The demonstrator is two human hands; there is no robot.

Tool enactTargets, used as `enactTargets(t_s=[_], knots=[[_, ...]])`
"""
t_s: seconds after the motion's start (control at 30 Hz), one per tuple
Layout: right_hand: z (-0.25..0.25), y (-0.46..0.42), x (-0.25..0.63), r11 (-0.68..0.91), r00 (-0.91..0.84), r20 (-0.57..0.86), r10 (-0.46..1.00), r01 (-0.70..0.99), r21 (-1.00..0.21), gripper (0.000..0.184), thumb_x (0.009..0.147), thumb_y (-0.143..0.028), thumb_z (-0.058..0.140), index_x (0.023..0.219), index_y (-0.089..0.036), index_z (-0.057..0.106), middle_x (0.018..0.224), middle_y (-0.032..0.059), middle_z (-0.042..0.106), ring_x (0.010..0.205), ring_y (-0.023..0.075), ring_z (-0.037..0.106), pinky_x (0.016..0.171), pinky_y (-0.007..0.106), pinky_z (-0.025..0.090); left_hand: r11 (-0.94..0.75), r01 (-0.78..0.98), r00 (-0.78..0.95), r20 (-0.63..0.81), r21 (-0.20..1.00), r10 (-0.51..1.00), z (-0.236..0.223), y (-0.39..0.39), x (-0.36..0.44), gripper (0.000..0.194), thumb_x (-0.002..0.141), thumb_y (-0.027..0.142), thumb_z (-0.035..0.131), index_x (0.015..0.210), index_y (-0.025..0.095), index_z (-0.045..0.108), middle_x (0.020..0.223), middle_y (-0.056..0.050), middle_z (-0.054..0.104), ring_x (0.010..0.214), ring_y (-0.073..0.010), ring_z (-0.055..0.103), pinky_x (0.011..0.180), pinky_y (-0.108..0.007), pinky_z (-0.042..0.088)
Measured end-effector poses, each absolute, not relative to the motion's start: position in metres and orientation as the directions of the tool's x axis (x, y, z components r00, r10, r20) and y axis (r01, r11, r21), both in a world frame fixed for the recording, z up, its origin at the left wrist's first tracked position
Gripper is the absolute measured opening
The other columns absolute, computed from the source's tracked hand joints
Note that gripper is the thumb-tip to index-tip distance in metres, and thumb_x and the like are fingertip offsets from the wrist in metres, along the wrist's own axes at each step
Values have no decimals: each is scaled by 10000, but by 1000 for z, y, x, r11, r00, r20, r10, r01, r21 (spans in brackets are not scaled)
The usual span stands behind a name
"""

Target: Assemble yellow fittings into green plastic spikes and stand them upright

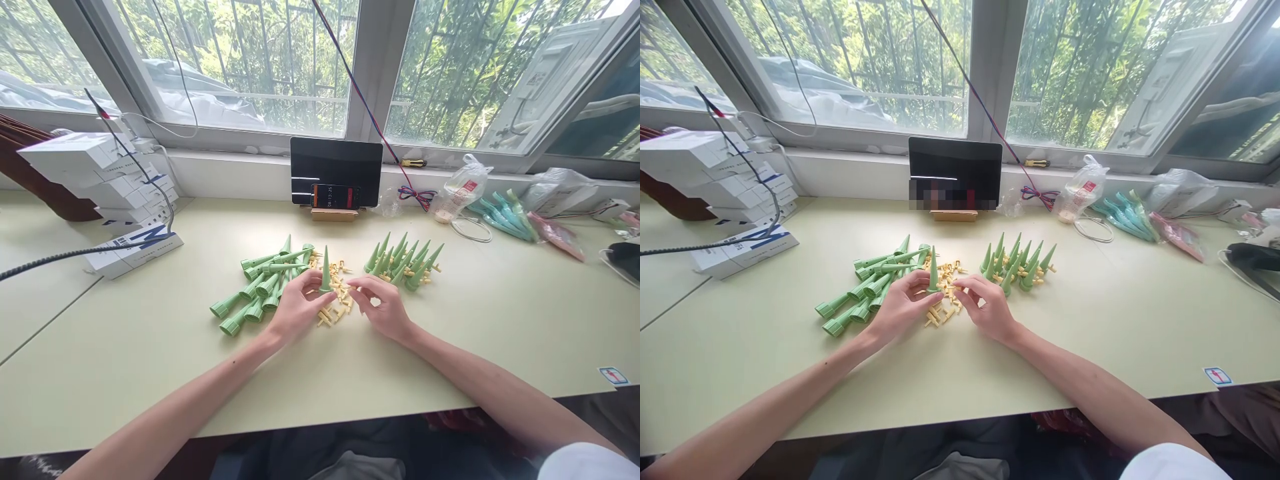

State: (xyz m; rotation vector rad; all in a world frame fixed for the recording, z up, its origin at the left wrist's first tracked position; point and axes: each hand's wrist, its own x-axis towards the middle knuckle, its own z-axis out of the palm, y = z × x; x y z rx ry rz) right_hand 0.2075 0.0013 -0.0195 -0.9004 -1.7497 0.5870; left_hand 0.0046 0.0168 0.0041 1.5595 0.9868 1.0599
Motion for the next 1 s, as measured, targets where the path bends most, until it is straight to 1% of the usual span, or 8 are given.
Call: enactTargets(t_s=[0.37,0.6,0.77,1.0], knots=[[-17,3,206,586,-219,544,810,292,-756,154,954,-286,572,1037,-219,683,939,59,672,558,99,549,517,256,512,-260,139,326,203,956,923,5,14,7,309,794,386,741,1008,185,644,1029,-60,709,944,-202,695,836,-337,604],[-18,3,208,571,-180,543,820,321,-756,169,952,-312,576,1030,-212,687,923,54,667,577,101,565,541,254,516,-268,129,336,212,955,918,6,13,7,315,810,349,727,1065,193,625,1042,-67,713,1008,-213,687,889,-361,598],[-18,3,209,547,-157,527,835,333,-768,172,953,-317,575,1037,-210,680,918,45,661,545,88,553,538,251,501,-255,59,410,209,965,888,8,12,7,327,841,317,693,1133,183,630,1128,-90,701,1056,-221,677,946,-386,577],[-17,3,208,512,-149,491,858,326,-795,194,939,-363,592,1033,-201,645,889,39,678,518,93,565,517,253,500,-254,55,391,213,966,895,5,14,7,331,847,336,687,1137,187,631,1150,-87,699,1074,-219,672,953,-376,571]])
